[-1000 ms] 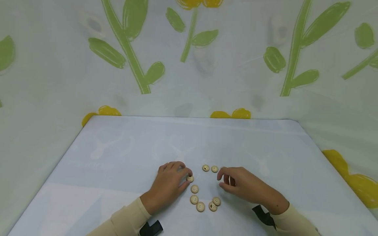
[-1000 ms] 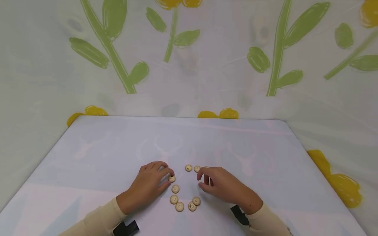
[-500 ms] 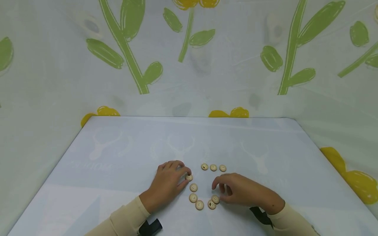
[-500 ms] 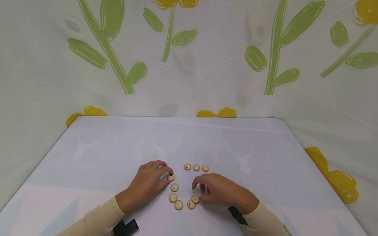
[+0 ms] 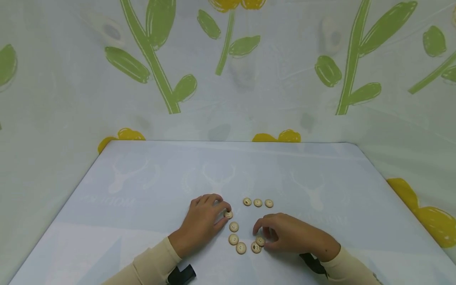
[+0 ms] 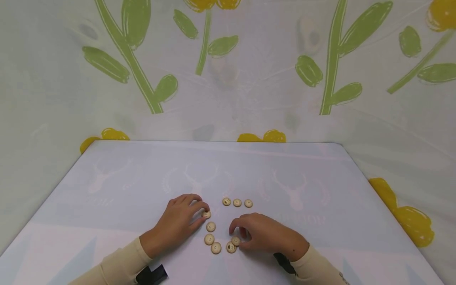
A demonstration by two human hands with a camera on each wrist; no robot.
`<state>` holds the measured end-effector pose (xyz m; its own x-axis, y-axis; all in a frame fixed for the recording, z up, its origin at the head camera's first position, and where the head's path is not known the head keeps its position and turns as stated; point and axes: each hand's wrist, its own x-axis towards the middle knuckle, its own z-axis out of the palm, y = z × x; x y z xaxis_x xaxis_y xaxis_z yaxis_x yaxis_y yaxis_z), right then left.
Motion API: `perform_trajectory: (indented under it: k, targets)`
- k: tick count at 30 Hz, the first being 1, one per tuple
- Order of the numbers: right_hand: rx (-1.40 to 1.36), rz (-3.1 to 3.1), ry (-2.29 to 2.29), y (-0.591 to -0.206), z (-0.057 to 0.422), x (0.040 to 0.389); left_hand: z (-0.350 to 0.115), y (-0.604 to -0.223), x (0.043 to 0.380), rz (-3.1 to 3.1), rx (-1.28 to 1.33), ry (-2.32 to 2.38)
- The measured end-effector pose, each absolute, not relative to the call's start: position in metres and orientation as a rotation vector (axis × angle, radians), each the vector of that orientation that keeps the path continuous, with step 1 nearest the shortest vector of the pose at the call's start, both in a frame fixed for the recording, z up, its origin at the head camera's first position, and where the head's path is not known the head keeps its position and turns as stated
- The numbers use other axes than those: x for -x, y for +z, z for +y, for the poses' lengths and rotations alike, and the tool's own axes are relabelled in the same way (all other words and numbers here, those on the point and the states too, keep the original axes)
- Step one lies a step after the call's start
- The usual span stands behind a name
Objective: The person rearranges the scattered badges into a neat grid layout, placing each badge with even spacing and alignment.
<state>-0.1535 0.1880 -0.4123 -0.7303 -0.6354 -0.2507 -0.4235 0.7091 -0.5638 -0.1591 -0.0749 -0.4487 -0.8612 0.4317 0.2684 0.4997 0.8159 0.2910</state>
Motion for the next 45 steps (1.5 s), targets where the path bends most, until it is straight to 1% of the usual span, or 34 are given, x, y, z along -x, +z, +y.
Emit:
perform_trajectory:
  k: [19,38,45]
  targets:
    - [0.890,2.488,-0.695,-0.4119,0.1884,0.1531,-0.0749,-0.4485,0.1600,-2.802,0.740,-0.537]
    - [0.863,2.495,-0.678,-0.4148,0.1876,0.1533,-0.0745,-0.4490,0.1599,-2.822,0.724,-0.552]
    - [0.894,2.489,-0.688,-0.4140,0.1882,0.1541,-0.0747,-0.4503,0.1598,-2.830,0.713,-0.564]
